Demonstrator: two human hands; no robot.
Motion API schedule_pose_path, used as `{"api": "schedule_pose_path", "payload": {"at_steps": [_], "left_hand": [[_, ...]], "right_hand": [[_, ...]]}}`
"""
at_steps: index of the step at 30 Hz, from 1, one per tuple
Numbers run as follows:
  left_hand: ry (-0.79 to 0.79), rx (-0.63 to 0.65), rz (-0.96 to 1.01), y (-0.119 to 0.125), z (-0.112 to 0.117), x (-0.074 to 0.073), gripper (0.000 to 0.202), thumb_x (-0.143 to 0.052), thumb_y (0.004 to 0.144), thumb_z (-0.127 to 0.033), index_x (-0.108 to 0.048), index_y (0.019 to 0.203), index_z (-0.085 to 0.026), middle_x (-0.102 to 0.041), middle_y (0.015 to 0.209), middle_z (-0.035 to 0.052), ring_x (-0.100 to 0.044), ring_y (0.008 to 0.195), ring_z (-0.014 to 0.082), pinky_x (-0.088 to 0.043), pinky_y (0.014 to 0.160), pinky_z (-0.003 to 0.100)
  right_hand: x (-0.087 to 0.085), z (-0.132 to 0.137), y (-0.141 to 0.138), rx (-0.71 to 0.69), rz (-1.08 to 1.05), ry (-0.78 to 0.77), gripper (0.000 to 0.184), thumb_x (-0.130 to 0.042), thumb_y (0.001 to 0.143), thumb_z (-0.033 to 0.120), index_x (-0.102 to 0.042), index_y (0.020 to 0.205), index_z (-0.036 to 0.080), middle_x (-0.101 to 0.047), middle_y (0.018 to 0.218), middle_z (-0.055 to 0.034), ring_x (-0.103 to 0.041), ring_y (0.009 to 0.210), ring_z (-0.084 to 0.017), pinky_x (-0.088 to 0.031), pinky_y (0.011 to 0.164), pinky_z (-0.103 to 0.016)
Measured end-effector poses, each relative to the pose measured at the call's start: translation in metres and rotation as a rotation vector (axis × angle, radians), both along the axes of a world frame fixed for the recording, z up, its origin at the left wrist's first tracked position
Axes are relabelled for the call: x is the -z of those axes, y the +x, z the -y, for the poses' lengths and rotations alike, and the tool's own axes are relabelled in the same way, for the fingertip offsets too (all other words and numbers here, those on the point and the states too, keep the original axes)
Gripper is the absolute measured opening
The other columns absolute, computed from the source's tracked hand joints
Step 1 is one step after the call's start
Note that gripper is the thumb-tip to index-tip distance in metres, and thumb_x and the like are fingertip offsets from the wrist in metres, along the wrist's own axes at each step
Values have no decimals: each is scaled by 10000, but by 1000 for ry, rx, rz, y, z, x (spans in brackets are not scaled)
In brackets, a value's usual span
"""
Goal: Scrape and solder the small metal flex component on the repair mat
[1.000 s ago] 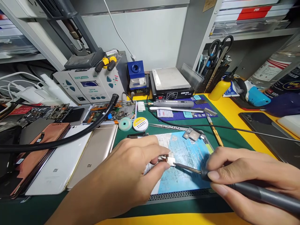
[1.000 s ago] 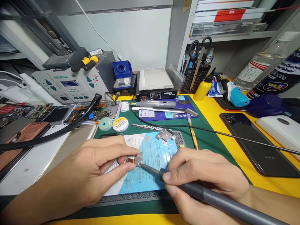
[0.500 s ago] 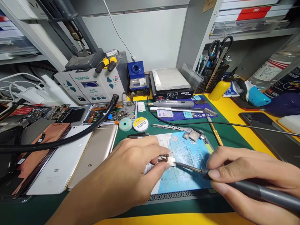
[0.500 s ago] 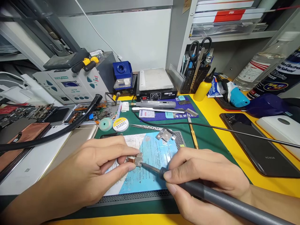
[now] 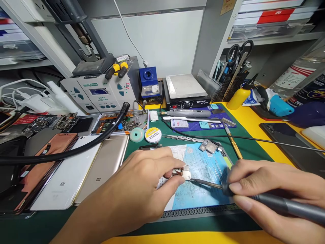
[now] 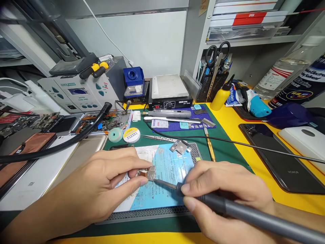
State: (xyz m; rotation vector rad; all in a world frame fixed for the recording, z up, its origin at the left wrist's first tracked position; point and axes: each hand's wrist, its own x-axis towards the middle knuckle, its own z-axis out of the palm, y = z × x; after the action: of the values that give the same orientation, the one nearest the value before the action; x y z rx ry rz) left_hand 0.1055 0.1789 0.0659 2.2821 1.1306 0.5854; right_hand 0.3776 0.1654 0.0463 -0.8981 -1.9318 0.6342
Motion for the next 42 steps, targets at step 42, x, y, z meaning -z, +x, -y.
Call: {"api": "schedule_pose_path", "payload": {"at_steps": [42], "left_hand": [[158,-176,31,13,11,15,151,-671,888,-218,-751,982,-303,-723,806,-60,-678,700,170,-518,643,317]], "right_hand": [[3,-11,16,106,-521,-1220,300,-911,758,437,-783,866,188,-675,563,-27,-436,290,-31,-204,346,-145]]}}
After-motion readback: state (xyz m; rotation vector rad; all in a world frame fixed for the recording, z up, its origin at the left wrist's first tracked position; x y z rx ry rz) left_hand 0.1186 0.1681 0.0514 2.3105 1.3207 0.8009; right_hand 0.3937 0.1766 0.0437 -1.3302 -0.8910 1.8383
